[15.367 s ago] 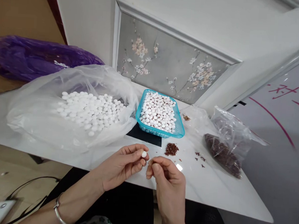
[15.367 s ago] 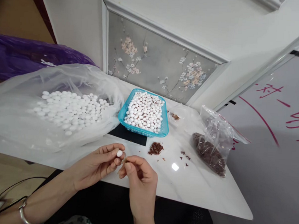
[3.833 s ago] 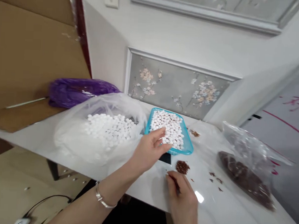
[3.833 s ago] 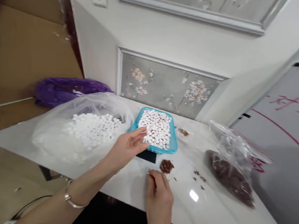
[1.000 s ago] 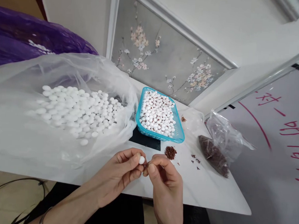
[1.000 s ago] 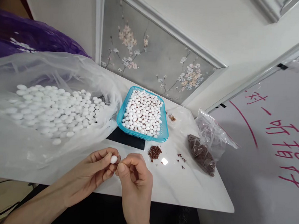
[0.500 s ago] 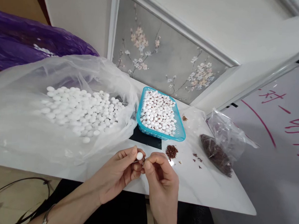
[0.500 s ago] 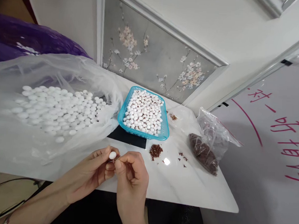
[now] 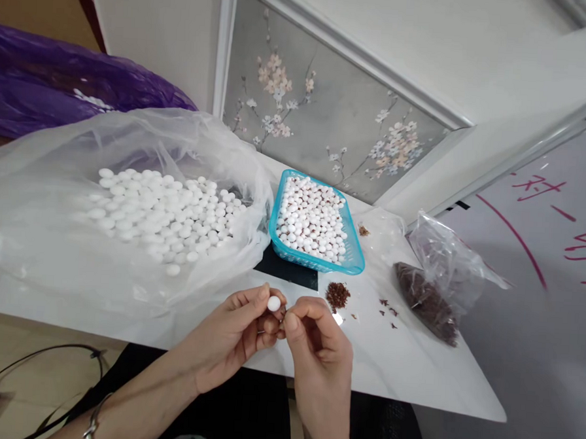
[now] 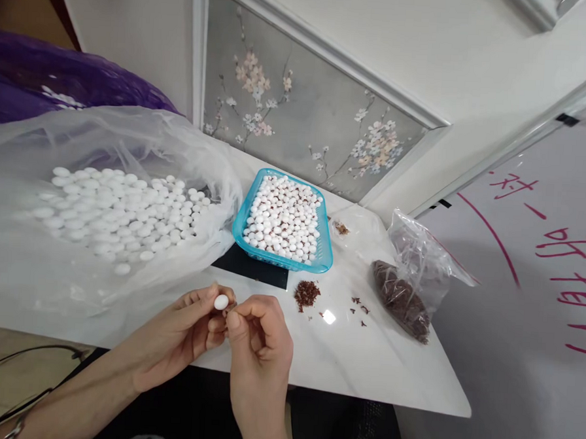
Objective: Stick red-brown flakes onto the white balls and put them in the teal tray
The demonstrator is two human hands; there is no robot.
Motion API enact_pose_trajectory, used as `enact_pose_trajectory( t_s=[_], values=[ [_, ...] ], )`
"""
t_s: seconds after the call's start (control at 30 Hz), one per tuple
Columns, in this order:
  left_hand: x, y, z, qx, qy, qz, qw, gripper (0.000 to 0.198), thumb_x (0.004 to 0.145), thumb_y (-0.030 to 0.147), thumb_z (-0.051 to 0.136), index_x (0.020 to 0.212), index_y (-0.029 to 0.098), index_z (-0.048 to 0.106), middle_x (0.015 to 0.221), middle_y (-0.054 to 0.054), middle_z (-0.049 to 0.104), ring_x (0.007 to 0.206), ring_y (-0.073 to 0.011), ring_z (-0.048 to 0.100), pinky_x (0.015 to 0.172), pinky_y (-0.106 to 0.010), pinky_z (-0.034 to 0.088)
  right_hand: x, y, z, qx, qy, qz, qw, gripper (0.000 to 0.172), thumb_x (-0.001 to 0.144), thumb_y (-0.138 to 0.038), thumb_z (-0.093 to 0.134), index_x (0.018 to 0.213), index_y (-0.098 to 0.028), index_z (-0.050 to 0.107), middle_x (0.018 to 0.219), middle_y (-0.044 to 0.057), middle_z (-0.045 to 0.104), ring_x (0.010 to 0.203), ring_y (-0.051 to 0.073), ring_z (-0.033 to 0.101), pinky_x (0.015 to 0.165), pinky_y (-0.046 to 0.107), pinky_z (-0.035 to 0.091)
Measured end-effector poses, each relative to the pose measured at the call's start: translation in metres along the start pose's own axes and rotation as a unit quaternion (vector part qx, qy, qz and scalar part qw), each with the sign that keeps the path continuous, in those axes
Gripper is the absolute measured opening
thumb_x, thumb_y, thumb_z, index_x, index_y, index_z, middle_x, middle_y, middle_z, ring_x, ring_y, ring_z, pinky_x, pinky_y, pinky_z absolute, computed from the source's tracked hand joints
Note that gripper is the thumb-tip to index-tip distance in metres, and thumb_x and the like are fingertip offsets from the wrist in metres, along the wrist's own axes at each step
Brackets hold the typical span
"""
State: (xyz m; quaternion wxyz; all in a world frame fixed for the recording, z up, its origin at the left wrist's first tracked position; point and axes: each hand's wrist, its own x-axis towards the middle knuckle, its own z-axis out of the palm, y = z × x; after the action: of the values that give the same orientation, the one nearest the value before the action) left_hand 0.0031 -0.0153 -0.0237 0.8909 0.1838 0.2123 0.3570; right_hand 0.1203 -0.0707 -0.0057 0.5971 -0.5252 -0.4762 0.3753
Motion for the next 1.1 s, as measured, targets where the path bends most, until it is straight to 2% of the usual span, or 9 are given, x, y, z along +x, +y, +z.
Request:
enact_pose_trajectory(
  t_s=[0.57, 0.8, 1.1],
  values=[
    [-0.002, -0.001, 0.001, 0.036, -0.004, 0.013, 0.999, 0.022, 0.088, 0.029, 0.060, 0.075, 0.013, 0.067, 0.063, 0.002, 0.052, 0.055, -0.0044, 0.046, 0.059, -0.015, 0.044, -0.001, 0.000, 0.004, 0.013, 0.001, 0.011, 1.000, 0.012, 0.088, -0.023, 0.058, 0.076, -0.020, 0.058, 0.080, -0.001, 0.053, 0.065, 0.012, 0.058, 0.059, 0.026, 0.051],
    [-0.001, -0.002, -0.003, 0.047, 0.003, 0.017, 0.999, 0.022, 0.086, 0.030, 0.062, 0.073, 0.013, 0.063, 0.067, 0.001, 0.051, 0.059, -0.0063, 0.045, 0.058, -0.017, 0.043, -0.001, 0.006, 0.005, -0.037, 0.013, -0.004, 0.999, 0.012, 0.089, -0.025, 0.056, 0.079, -0.020, 0.058, 0.080, -0.001, 0.054, 0.068, 0.012, 0.059, 0.060, 0.026, 0.051],
    [-0.001, -0.003, 0.001, 0.076, 0.017, 0.051, 0.996, 0.026, 0.084, 0.032, 0.064, 0.066, 0.013, 0.062, 0.071, 0.001, 0.054, 0.060, -0.0068, 0.044, 0.061, -0.019, 0.043, -0.002, 0.004, 0.007, -0.086, 0.031, -0.014, 0.996, 0.012, 0.089, -0.024, 0.056, 0.078, -0.020, 0.057, 0.078, -0.001, 0.054, 0.070, 0.011, 0.056, 0.062, 0.023, 0.047]
  ],
)
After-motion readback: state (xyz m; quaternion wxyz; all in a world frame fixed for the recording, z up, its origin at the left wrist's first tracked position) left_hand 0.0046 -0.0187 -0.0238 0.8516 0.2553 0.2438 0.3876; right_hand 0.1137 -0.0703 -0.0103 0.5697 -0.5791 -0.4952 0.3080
